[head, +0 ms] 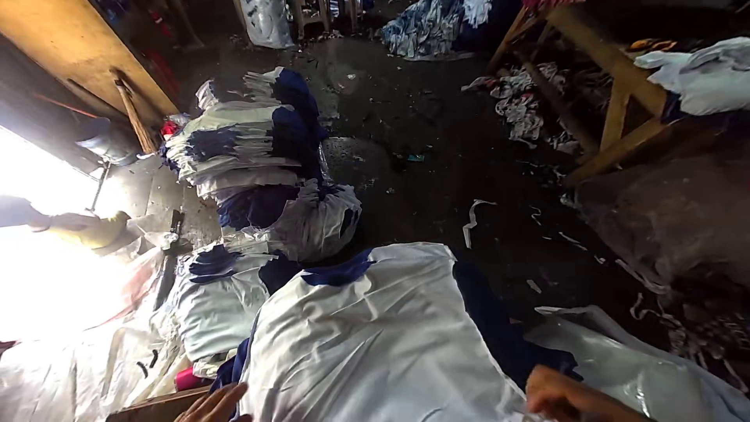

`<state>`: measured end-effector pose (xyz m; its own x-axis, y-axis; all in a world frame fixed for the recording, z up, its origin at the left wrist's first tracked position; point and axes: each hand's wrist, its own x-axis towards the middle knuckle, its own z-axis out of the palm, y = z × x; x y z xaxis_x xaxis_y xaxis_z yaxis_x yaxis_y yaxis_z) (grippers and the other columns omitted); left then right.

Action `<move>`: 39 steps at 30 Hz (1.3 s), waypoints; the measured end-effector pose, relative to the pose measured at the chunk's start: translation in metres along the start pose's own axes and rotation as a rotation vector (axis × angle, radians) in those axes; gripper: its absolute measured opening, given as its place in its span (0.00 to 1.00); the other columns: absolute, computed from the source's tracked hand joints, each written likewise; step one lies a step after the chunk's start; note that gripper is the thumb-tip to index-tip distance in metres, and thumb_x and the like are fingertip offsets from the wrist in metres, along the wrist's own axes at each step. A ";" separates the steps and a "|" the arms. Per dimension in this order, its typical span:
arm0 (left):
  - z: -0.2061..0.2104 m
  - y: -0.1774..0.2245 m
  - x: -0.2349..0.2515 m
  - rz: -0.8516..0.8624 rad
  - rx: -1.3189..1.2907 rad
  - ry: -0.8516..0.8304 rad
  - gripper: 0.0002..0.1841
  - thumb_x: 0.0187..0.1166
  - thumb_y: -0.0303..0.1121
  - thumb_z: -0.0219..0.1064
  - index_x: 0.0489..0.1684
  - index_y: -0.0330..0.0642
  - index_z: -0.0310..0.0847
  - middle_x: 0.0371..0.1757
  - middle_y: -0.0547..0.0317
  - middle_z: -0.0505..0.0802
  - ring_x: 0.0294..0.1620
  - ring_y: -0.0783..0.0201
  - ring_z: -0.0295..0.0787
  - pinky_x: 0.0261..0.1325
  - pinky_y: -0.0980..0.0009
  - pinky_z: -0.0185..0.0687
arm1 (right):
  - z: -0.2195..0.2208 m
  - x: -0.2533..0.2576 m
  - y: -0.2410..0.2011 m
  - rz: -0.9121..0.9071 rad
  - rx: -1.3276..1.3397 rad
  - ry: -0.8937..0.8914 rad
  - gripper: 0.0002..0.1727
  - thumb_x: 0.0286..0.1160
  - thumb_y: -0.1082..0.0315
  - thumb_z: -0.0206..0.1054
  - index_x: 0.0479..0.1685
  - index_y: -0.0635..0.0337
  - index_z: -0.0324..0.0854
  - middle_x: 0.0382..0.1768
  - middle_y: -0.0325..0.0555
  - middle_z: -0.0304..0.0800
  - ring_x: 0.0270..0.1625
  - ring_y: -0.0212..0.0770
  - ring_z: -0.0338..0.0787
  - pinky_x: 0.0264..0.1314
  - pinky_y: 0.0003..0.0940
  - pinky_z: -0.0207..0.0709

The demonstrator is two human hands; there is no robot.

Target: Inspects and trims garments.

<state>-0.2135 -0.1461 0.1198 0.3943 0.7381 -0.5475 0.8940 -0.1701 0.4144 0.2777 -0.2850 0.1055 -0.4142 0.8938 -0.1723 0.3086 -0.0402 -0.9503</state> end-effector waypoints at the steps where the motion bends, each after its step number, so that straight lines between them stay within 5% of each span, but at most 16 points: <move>1: 0.002 0.013 0.014 0.050 0.006 0.033 0.23 0.88 0.38 0.61 0.72 0.28 0.80 0.71 0.30 0.85 0.75 0.29 0.79 0.77 0.31 0.68 | -0.005 0.011 -0.001 -0.022 0.043 0.063 0.24 0.75 0.60 0.67 0.64 0.67 0.77 0.53 0.45 0.80 0.48 0.27 0.79 0.48 0.23 0.74; 4: 0.018 0.059 0.075 0.212 -0.098 0.228 0.19 0.86 0.38 0.62 0.64 0.35 0.87 0.64 0.41 0.92 0.69 0.42 0.87 0.75 0.39 0.75 | 0.010 0.066 -0.002 -0.009 0.022 0.453 0.13 0.76 0.64 0.65 0.55 0.57 0.84 0.41 0.27 0.84 0.36 0.15 0.77 0.37 0.16 0.73; 6: 0.024 0.085 0.124 0.282 -0.322 0.415 0.14 0.86 0.35 0.63 0.54 0.36 0.91 0.53 0.48 0.96 0.59 0.53 0.93 0.69 0.50 0.84 | 0.035 0.110 0.005 0.100 0.034 0.651 0.11 0.73 0.68 0.62 0.48 0.56 0.85 0.34 0.26 0.85 0.27 0.17 0.77 0.28 0.18 0.73; 9: 0.013 0.116 0.180 0.223 -0.571 0.576 0.11 0.85 0.32 0.65 0.51 0.33 0.90 0.46 0.47 0.95 0.47 0.56 0.94 0.57 0.53 0.88 | 0.061 0.139 0.022 0.137 -0.211 0.565 0.13 0.72 0.72 0.62 0.49 0.68 0.87 0.40 0.51 0.91 0.35 0.40 0.88 0.39 0.39 0.84; 12: 0.005 0.132 0.208 0.209 -0.458 0.309 0.14 0.85 0.37 0.67 0.53 0.33 0.89 0.51 0.43 0.92 0.52 0.50 0.91 0.61 0.48 0.85 | 0.073 0.135 0.044 -0.022 -0.513 0.578 0.11 0.68 0.68 0.63 0.41 0.59 0.89 0.36 0.46 0.88 0.28 0.38 0.86 0.29 0.35 0.83; 14: 0.016 0.133 0.214 0.218 -0.406 0.248 0.12 0.81 0.37 0.71 0.45 0.35 0.91 0.44 0.46 0.93 0.47 0.51 0.90 0.57 0.50 0.84 | 0.075 0.130 0.046 -0.033 -0.535 0.571 0.11 0.67 0.67 0.63 0.40 0.58 0.90 0.35 0.45 0.87 0.27 0.37 0.85 0.27 0.34 0.82; 17: 0.027 0.134 0.204 0.245 -0.489 0.304 0.10 0.78 0.35 0.73 0.41 0.36 0.92 0.40 0.52 0.93 0.42 0.59 0.89 0.53 0.58 0.85 | 0.066 0.132 0.032 -0.006 -0.371 0.555 0.12 0.70 0.71 0.65 0.47 0.64 0.89 0.37 0.49 0.88 0.28 0.37 0.83 0.29 0.32 0.79; 21: 0.055 0.134 0.179 0.408 -0.616 0.517 0.08 0.75 0.33 0.72 0.36 0.35 0.91 0.35 0.57 0.92 0.37 0.69 0.88 0.45 0.73 0.85 | 0.057 0.160 0.015 -0.021 -0.377 0.702 0.23 0.78 0.68 0.63 0.71 0.68 0.81 0.30 0.45 0.87 0.22 0.35 0.81 0.24 0.32 0.79; 24: 0.068 0.134 0.165 0.444 -0.665 0.601 0.06 0.75 0.31 0.72 0.35 0.36 0.90 0.35 0.59 0.92 0.37 0.72 0.88 0.44 0.76 0.85 | 0.049 0.184 0.004 0.141 -0.396 0.565 0.20 0.83 0.63 0.63 0.67 0.65 0.85 0.33 0.52 0.91 0.32 0.48 0.90 0.40 0.51 0.85; 27: 0.075 0.132 0.155 0.439 -0.619 0.632 0.07 0.75 0.32 0.72 0.39 0.36 0.89 0.36 0.58 0.92 0.36 0.72 0.88 0.42 0.76 0.84 | 0.054 0.195 0.009 0.125 -0.238 0.552 0.14 0.81 0.64 0.62 0.49 0.62 0.90 0.31 0.45 0.90 0.30 0.33 0.84 0.38 0.30 0.79; 30: 0.075 0.131 0.151 0.506 -0.516 0.700 0.14 0.76 0.32 0.72 0.56 0.37 0.90 0.43 0.54 0.93 0.38 0.68 0.89 0.42 0.74 0.87 | 0.062 0.195 0.014 0.048 -0.080 0.612 0.13 0.79 0.66 0.64 0.49 0.63 0.90 0.29 0.37 0.89 0.28 0.21 0.81 0.34 0.18 0.76; 34: 0.072 0.133 0.151 0.537 -0.435 0.740 0.09 0.80 0.33 0.67 0.41 0.43 0.95 0.36 0.61 0.94 0.35 0.72 0.90 0.41 0.76 0.87 | 0.068 0.193 0.013 0.020 0.037 0.636 0.11 0.79 0.67 0.65 0.47 0.62 0.90 0.28 0.29 0.89 0.29 0.15 0.83 0.34 0.13 0.77; 39: 0.061 0.139 0.147 0.445 -0.654 0.460 0.11 0.85 0.29 0.61 0.41 0.35 0.89 0.33 0.60 0.95 0.34 0.73 0.93 0.44 0.75 0.90 | 0.066 0.186 0.012 0.029 0.038 0.647 0.10 0.79 0.67 0.64 0.46 0.60 0.90 0.29 0.29 0.88 0.29 0.15 0.82 0.34 0.13 0.76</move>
<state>-0.0183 -0.1005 0.0525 0.4242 0.9044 0.0469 0.3260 -0.2009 0.9238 0.1476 -0.1487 0.0445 0.1975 0.9801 -0.0183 0.2760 -0.0736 -0.9583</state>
